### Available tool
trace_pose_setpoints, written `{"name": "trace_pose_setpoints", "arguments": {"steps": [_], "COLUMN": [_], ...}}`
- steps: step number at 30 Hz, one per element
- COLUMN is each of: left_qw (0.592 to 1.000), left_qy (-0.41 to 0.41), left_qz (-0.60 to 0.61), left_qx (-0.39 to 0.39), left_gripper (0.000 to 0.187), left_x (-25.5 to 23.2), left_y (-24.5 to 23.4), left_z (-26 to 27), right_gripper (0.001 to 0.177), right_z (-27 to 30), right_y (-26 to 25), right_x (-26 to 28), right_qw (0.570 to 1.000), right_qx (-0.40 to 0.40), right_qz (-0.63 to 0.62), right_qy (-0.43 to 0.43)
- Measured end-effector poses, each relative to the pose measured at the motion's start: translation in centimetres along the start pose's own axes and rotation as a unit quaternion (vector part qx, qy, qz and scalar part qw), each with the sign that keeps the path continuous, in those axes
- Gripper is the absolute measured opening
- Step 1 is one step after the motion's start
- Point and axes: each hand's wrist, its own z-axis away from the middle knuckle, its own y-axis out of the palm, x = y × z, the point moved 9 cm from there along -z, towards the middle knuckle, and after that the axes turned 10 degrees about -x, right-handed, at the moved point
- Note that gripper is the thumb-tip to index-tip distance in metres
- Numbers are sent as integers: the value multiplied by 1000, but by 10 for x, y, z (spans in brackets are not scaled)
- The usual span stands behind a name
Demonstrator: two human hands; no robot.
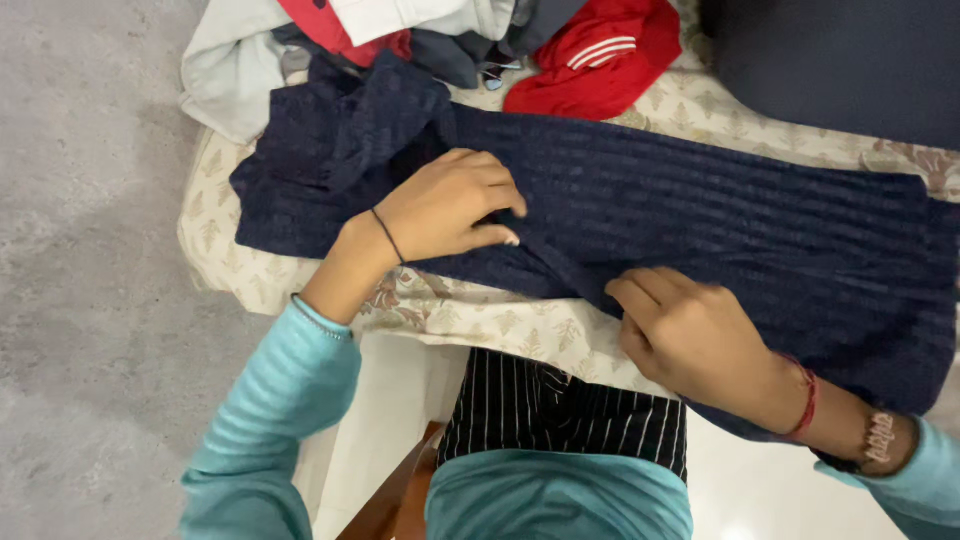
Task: The person folds a dark blue garment on a bed by smoothing the fabric, folding the edges inward, and then folding it into a compact rectangular shape.
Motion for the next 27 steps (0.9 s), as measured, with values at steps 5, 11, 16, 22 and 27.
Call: {"name": "trace_pose_setpoints", "arguments": {"steps": [5,11,16,22,27], "left_qw": [984,989,983,979,976], "left_qy": [-93,-136,-168,-187,-200], "left_qz": [149,47,65,73,76], "left_qx": [2,-26,-45,-32,-51], "left_gripper": [11,17,17,17,15], "left_x": [42,67,79,81,83], "left_y": [25,58,61,62,60], "left_z": [-7,-5,3,4,5], "right_gripper": [26,28,24,54,51], "right_z": [-3,-3,14,66,116], "right_y": [3,18,-2,-21,-53], "right_x": [-6,-28,-47,-111,-180], "right_qw": [999,986,983,898,823], "right_qx": [9,71,69,293,410], "right_qz": [19,110,128,172,218], "right_qy": [30,103,114,281,328]}}
